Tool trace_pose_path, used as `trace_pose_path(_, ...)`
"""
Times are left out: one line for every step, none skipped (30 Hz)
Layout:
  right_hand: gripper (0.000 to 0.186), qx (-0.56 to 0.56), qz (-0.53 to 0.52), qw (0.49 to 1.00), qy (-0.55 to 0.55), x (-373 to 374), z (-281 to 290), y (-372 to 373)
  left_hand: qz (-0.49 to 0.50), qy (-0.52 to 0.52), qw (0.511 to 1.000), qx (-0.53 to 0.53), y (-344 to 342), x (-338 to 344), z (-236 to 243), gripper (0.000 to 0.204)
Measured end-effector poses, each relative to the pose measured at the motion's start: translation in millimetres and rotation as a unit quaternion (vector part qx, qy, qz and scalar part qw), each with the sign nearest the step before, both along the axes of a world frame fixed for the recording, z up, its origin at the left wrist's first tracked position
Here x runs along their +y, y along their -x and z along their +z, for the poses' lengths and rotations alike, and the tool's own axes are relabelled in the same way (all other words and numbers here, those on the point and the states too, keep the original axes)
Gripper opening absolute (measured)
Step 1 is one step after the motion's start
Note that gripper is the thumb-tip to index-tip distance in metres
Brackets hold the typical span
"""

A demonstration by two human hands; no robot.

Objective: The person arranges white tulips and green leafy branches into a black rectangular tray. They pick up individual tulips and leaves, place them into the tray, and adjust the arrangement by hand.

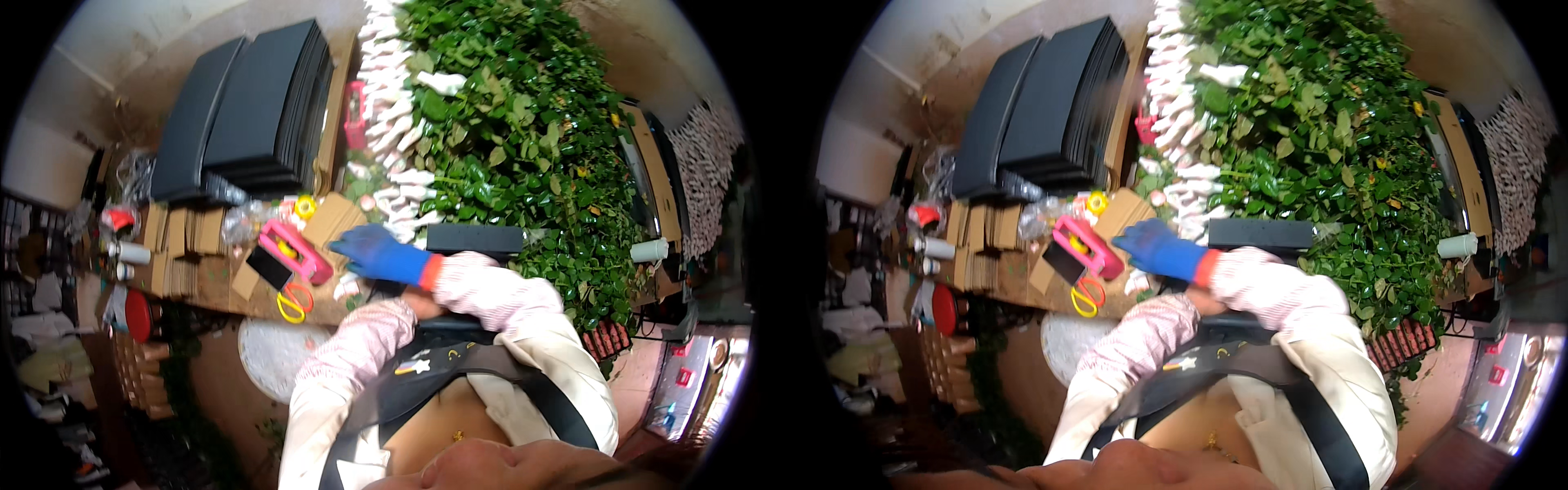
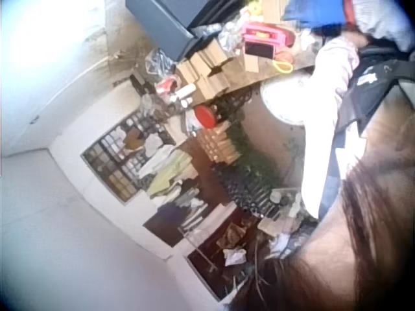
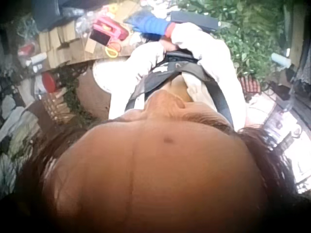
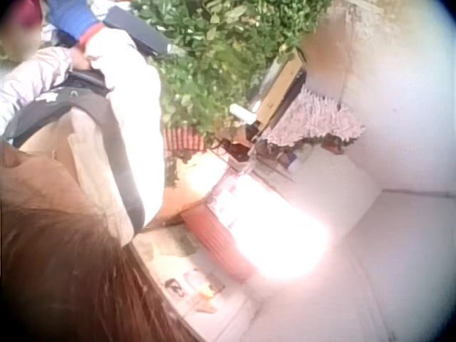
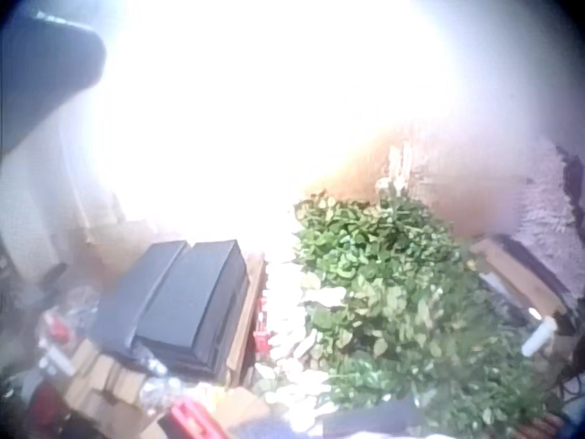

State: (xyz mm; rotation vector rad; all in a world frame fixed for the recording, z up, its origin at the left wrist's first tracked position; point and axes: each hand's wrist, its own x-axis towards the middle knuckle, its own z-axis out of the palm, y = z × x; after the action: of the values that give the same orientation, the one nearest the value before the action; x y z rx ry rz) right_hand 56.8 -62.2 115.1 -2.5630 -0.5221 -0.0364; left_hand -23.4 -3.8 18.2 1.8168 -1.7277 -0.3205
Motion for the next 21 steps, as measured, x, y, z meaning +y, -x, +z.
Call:
trace_pose_path(0.059,-0.114,-0.034,0.991,0.068,9,-43,-33,-0.01,-0.001,1.0,0.013,1,-4,4,0.071)
trace_pose_path(0.062,-0.222,-0.071,0.962,0.14,9,-81,-60,-0.027,-0.001,0.999,0.02,3,-9,11,0.071)
trace_pose_path(0.058,-0.218,-0.102,0.952,0.187,16,-103,-75,-0.033,-0.003,0.999,0.031,3,-9,13,0.071)
trace_pose_path(0.055,-0.212,-0.131,0.941,0.231,23,-116,-82,-0.034,-0.008,0.998,0.045,4,-7,12,0.072)
trace_pose_path(0.049,-0.12,-0.101,0.956,0.247,33,-117,-81,-0.025,-0.014,0.998,0.052,1,0,12,0.072)
trace_pose_path(0.043,-0.12,-0.117,0.964,0.207,37,-124,-75,-0.027,-0.018,0.997,0.063,2,2,13,0.072)
trace_pose_path(0.029,-0.182,-0.103,0.953,0.218,34,-129,-69,-0.028,-0.019,0.997,0.072,2,3,12,0.072)
trace_pose_path(0.016,-0.208,-0.075,0.952,0.213,27,-134,-60,-0.032,-0.02,0.996,0.077,1,3,12,0.073)
trace_pose_path(0.017,-0.203,-0.049,0.956,0.206,17,-125,-53,-0.03,-0.02,0.996,0.084,0,6,10,0.073)
trace_pose_path(0.02,-0.195,-0.027,0.961,0.196,12,-109,-45,-0.033,-0.022,0.995,0.094,-1,7,8,0.073)
trace_pose_path(0.018,-0.176,-0.046,0.959,0.219,7,-92,-42,-0.039,-0.021,0.994,0.102,-1,6,6,0.074)
trace_pose_path(0.019,-0.173,-0.069,0.962,0.199,0,-62,-35,-0.042,-0.025,0.993,0.111,-1,3,7,0.074)
trace_pose_path(0.02,-0.171,-0.086,0.966,0.175,-10,-25,-29,-0.037,-0.032,0.992,0.114,-5,3,8,0.074)
trace_pose_path(0.021,-0.166,-0.108,0.968,0.153,-25,10,-16,-0.045,-0.038,0.993,0.107,-4,-2,13,0.074)
trace_pose_path(0.022,-0.179,-0.113,0.976,0.047,-39,34,3,-0.044,-0.054,0.995,0.069,-6,-6,14,0.074)
trace_pose_path(0.023,-0.189,-0.123,0.973,-0.047,-56,56,33,-0.052,-0.059,0.996,0.033,-5,-10,17,0.073)
trace_pose_path(0.025,-0.152,-0.158,0.971,-0.1,-71,69,65,-0.044,-0.038,0.998,0.005,-6,-11,23,0.07)
trace_pose_path(0.027,-0.113,-0.194,0.962,-0.157,-83,72,100,-0.037,-0.022,0.999,-0.021,-3,-9,27,0.067)
trace_pose_path(0.029,-0.051,-0.227,0.957,-0.173,-91,70,131,-0.016,0.047,0.998,-0.025,3,-10,6,0.065)
trace_pose_path(0.031,0.011,-0.255,0.947,-0.194,-98,62,158,-0.022,0.017,0.999,-0.044,2,-9,-2,0.058)
trace_pose_path(0.029,0.079,-0.261,0.941,-0.202,-106,50,180,-0.026,-0.02,0.999,0.022,-2,-4,-10,0.054)
